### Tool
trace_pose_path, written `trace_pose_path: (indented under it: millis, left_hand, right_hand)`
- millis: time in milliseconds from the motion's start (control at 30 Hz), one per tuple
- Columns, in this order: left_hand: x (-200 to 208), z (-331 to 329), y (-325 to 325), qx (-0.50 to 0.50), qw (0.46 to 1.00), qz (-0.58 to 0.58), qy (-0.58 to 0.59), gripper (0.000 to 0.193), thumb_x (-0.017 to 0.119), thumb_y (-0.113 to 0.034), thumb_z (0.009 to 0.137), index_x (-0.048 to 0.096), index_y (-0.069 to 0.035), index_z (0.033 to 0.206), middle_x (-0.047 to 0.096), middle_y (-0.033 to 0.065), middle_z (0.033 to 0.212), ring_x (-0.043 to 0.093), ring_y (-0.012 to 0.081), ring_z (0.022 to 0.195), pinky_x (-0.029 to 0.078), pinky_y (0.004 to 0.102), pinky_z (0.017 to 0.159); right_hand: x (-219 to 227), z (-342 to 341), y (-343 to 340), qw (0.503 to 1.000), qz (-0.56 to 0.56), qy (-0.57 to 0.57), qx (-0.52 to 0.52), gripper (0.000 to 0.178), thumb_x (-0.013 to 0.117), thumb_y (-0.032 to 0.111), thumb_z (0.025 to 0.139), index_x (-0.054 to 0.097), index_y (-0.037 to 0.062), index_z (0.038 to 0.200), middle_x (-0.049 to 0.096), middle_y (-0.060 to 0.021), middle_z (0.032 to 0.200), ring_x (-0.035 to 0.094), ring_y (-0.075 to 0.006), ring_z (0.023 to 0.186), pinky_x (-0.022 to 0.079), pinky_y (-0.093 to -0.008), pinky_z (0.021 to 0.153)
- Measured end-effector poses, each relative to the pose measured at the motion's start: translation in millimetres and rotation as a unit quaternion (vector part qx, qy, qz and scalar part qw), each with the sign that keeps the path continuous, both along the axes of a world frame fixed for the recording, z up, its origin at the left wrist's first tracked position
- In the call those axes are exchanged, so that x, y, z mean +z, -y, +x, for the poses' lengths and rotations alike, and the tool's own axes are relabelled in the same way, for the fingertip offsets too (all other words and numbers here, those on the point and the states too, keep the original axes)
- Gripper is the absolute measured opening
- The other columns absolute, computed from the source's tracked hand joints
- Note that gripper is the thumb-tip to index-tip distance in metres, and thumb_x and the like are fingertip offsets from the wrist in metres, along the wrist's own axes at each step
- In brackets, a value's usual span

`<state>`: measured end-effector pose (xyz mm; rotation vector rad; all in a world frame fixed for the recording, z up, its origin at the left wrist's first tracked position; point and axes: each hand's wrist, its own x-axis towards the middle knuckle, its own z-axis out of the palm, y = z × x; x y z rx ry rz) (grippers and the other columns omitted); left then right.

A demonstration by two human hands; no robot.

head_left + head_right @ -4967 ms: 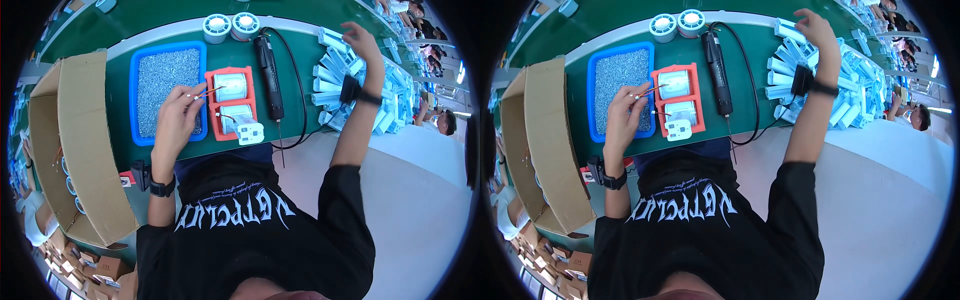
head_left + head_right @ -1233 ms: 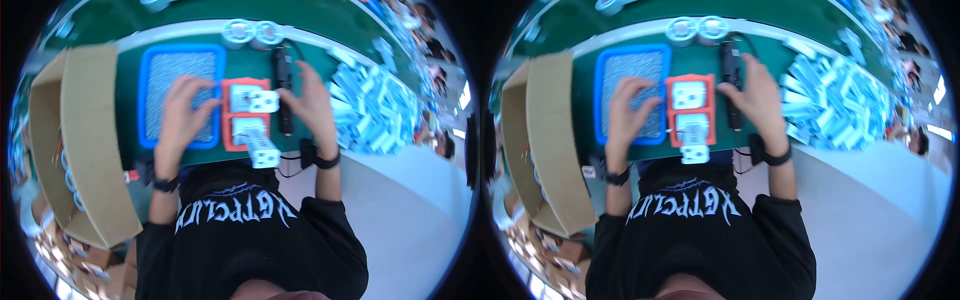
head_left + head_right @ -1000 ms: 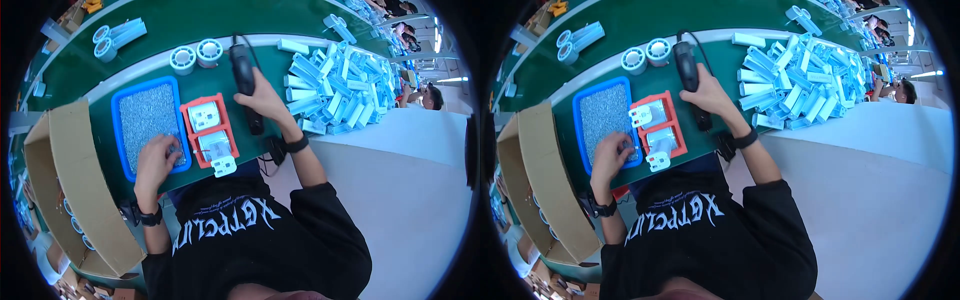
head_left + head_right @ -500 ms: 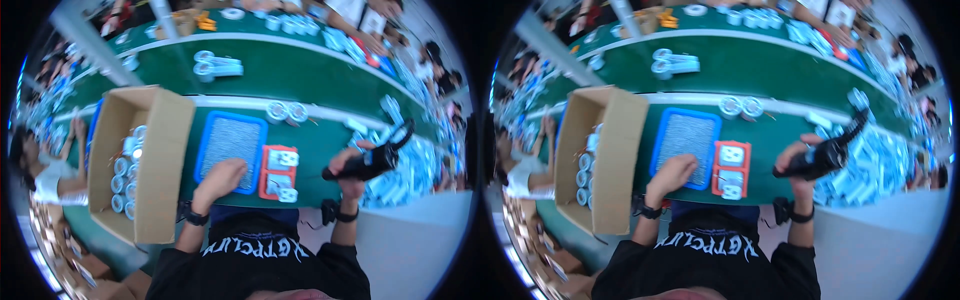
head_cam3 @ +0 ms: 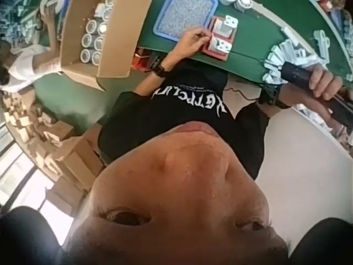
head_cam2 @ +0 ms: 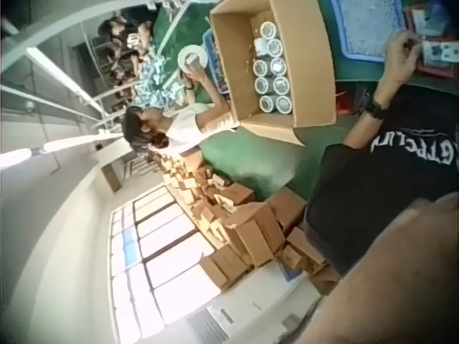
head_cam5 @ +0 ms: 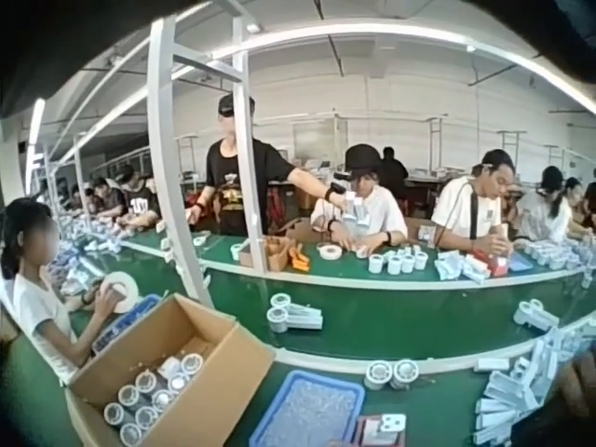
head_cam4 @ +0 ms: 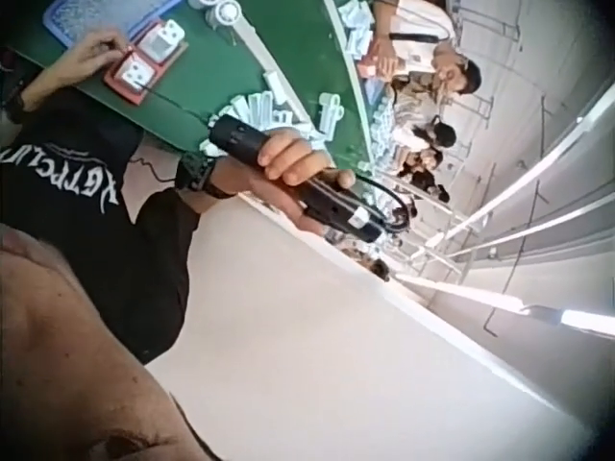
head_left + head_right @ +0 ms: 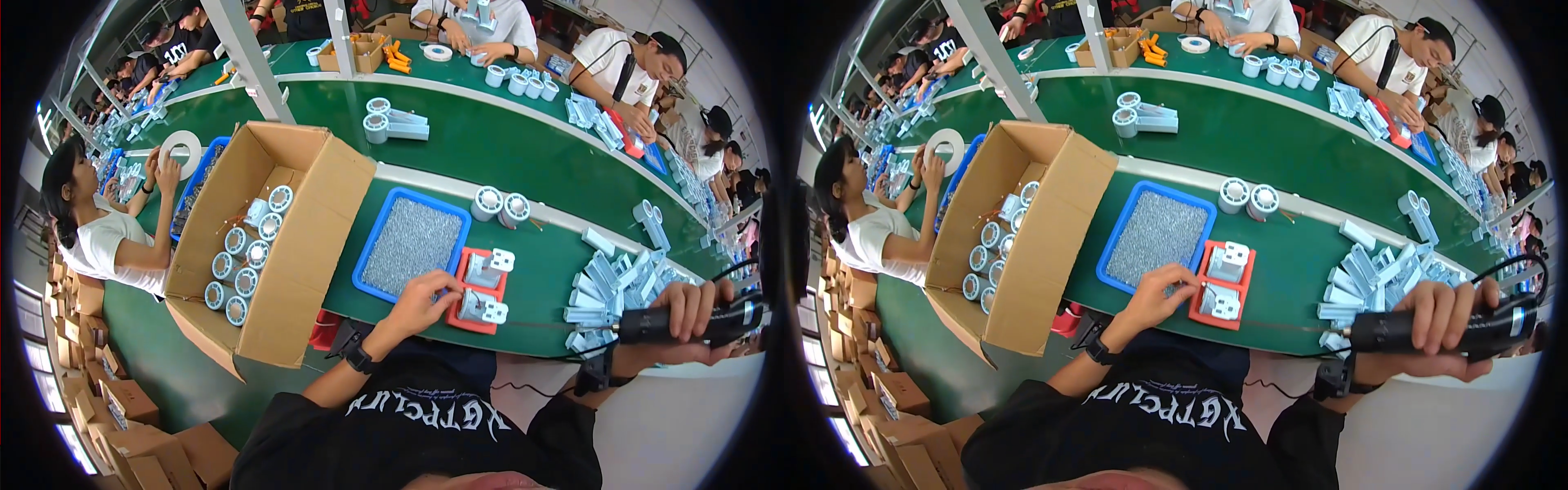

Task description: Assemble small electronic housing components by inserting internal parts and securing them with an electric screwdriver.

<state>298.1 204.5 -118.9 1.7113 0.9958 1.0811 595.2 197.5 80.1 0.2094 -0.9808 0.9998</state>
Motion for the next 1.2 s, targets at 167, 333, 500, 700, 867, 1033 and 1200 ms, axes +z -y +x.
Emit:
trace_pose_path:
  millis: [167,333,500,700,867,1033,1200]
  left_hand:
    - [-11,19,14,0.020,0.996,0.006,0.091,0.006,0.061,0.000,0.083,0.059,-0.001,0.088,0.062,0.0105,0.094,0.060,0.0222,0.088,0.047,0.0308,0.079]
    - [-20,31,15,-0.001,0.995,-0.006,0.097,0.007,0.060,0.002,0.083,0.055,-0.001,0.088,0.060,0.0105,0.095,0.059,0.0238,0.089,0.046,0.0329,0.079]
    - [-28,32,15,0.002,0.997,0.063,0.055,0.010,0.060,0.004,0.082,0.055,-0.001,0.089,0.059,0.0109,0.093,0.059,0.0253,0.086,0.046,0.0322,0.076]
    - [-31,36,13,0.000,0.994,0.089,0.056,0.012,0.060,0.006,0.081,0.054,0.000,0.089,0.059,0.0113,0.094,0.058,0.0260,0.084,0.047,0.0317,0.073]
    - [-29,38,11,0.025,0.995,0.087,0.033,0.011,0.062,0.004,0.079,0.055,-0.001,0.087,0.059,0.0098,0.093,0.059,0.0291,0.090,0.048,0.0370,0.075]
    - [-28,38,13,0.039,0.995,0.078,0.040,0.012,0.063,0.004,0.078,0.056,-0.001,0.087,0.059,0.0096,0.089,0.059,0.0291,0.088,0.048,0.0371,0.074]
    - [-30,42,10,0.041,0.994,0.092,0.045,0.012,0.065,0.004,0.077,0.057,0.000,0.085,0.059,0.0099,0.087,0.059,0.0277,0.086,0.048,0.0355,0.072]
  right_hand:
    - [-21,-21,-3,0.997,-0.016,0.060,-0.038,0.064,0.076,0.042,0.075,0.044,0.0025,0.115,0.048,-0.0015,0.066,0.046,-0.0090,0.047,0.042,-0.0209,0.043]
    - [-29,-20,-9,0.996,-0.065,0.040,-0.041,0.073,0.077,0.052,0.069,0.048,0.0032,0.116,0.047,-0.0004,0.067,0.046,-0.0079,0.048,0.043,-0.0214,0.046]
    - [-26,-21,-1,0.991,-0.056,0.087,-0.085,0.074,0.079,0.055,0.064,0.052,0.0048,0.112,0.049,0.0012,0.068,0.048,-0.0073,0.049,0.044,-0.0223,0.048]
    - [-16,-23,6,0.989,0.001,0.145,-0.007,0.073,0.079,0.054,0.065,0.053,0.0065,0.113,0.052,0.0022,0.069,0.051,-0.0070,0.051,0.046,-0.0220,0.050]
    - [3,-3,12,0.986,0.040,0.164,-0.012,0.068,0.081,0.053,0.062,0.053,0.0090,0.105,0.053,0.0065,0.066,0.053,-0.0032,0.049,0.047,-0.0177,0.048]
    - [5,6,10,0.977,0.068,0.203,-0.014,0.067,0.080,0.057,0.060,0.054,0.0098,0.101,0.054,0.0074,0.064,0.053,-0.0024,0.047,0.048,-0.0164,0.047]
    - [7,-45,-6,0.949,0.149,0.274,0.032,0.069,0.044,0.060,0.091,0.037,0.0044,0.132,0.052,-0.0103,0.077,0.056,-0.0215,0.057,0.054,-0.0363,0.047]
